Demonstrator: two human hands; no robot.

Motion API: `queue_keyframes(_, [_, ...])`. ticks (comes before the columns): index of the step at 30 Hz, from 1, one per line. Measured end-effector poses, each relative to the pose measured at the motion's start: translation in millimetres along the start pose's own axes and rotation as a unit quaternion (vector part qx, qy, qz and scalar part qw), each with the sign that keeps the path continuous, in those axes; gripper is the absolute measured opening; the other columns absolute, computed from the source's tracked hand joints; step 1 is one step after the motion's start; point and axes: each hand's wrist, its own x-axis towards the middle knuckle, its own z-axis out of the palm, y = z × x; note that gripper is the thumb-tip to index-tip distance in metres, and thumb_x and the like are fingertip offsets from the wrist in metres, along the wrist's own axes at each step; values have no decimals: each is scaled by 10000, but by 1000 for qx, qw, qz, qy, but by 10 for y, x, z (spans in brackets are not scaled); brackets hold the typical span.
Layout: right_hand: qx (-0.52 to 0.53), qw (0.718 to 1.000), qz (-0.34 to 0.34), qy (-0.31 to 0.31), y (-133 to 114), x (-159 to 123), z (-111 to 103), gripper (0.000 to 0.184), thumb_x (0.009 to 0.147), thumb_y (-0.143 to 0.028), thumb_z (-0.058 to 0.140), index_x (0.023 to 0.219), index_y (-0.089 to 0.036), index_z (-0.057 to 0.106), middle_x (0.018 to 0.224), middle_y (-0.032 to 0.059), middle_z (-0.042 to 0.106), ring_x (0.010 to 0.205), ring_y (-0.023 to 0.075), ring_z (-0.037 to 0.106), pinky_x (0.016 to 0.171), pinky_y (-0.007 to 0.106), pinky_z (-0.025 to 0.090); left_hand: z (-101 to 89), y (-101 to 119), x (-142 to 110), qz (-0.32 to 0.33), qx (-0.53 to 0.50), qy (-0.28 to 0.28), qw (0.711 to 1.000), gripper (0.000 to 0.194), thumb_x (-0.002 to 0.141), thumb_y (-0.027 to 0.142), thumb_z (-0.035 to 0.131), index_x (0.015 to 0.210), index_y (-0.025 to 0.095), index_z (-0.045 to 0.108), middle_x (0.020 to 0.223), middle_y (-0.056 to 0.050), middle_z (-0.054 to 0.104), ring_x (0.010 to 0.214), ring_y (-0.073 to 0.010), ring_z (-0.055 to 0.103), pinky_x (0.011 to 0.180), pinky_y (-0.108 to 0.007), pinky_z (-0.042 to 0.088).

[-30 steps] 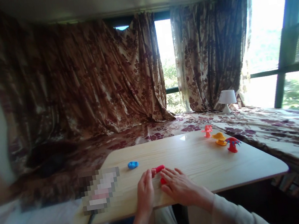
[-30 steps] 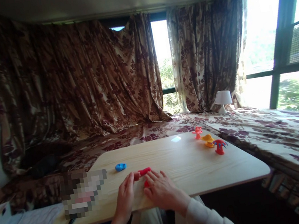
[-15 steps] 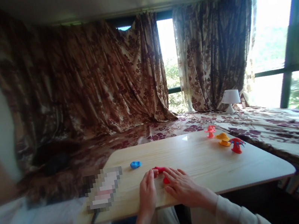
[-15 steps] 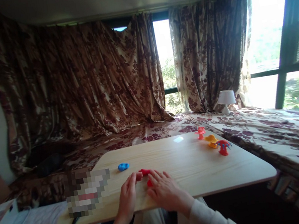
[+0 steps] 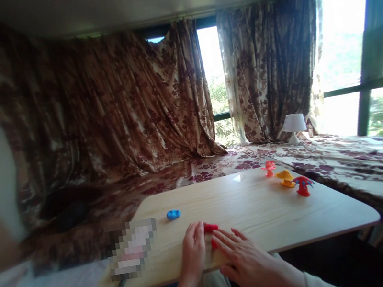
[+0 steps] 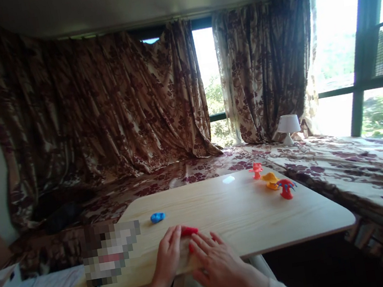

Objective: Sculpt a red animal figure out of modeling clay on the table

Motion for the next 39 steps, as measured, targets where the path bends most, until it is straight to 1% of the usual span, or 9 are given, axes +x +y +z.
queue_keyframes(4, [15,1000,-13,-4,-25,-128,-17,603,872,-396,423,1407,-208,217,1453,61,265,1333,220,218,1092,442,161,9,35,-17,11,7,-15,1000,362,866,395,386,821,181,674,873,-67,694,856,-200,618,861,-327,429])
queue_keyframes(9, [7,1000,23,7,-7,75,-104,523,872,-370,425,1355,-188,342,1439,90,305,1317,220,262,1072,446,201,-7,18,-39,20,22,32,999,315,836,409,445,810,183,663,865,-66,684,866,-209,611,844,-319,439])
queue_keyframes(15, [78,996,-18,-28,66,-78,-162,486,919,-335,329,1392,-254,253,1451,40,279,1332,188,224,1085,443,174,-17,70,-53,27,12,-46,999,299,852,357,431,887,185,674,907,-68,690,851,-197,622,808,-313,471])
queue_keyframes(20, [140,989,46,21,268,-142,-281,443,915,-273,317,1342,-173,378,1400,78,382,1296,186,312,1069,378,255,-27,97,-106,104,98,-102,984,207,822,281,487,840,220,685,883,-59,676,883,-200,609,829,-319,462])
queue_keyframes(26, [122,986,67,96,455,-93,-126,380,785,-158,496,1157,-144,571,1217,119,566,1169,240,455,1003,385,335,-26,4,-134,151,203,-111,961,214,762,218,557,952,236,653,1000,-57,663,979,-225,571,947,-416,392])
queue_keyframes(29, [130,979,76,135,448,-37,-63,286,767,-129,513,1023,-171,632,1037,91,640,1006,223,542,908,349,400,-14,2,-122,161,238,-124,950,201,759,184,545,925,224,651,994,-53,662,989,-220,559,957,-428,377])
queue_keyframes(33, [137,972,108,156,431,18,-72,153,796,-162,516,829,-190,663,830,55,656,848,202,567,783,306,432,4,22,-109,155,246,-127,948,180,782,193,525,911,217,648,973,-55,662,978,-209,559,940,-414,391])
queue_keyframes(37, [113,973,126,158,458,-7,-88,133,791,-182,534,805,-202,665,825,49,657,858,212,559,799,315,415,45,19,-94,155,259,-125,945,166,776,194,534,892,216,651,964,-53,662,967,-213,561,931,-422,387])
queue_keyframes(39, [95,973,134,165,477,-47,-86,163,788,-192,537,890,-201,664,898,63,655,907,226,548,832,332,403,65,13,-89,155,261,-122,945,167,776,193,532,889,215,652,962,-55,656,968,-214,559,921,-417,391])
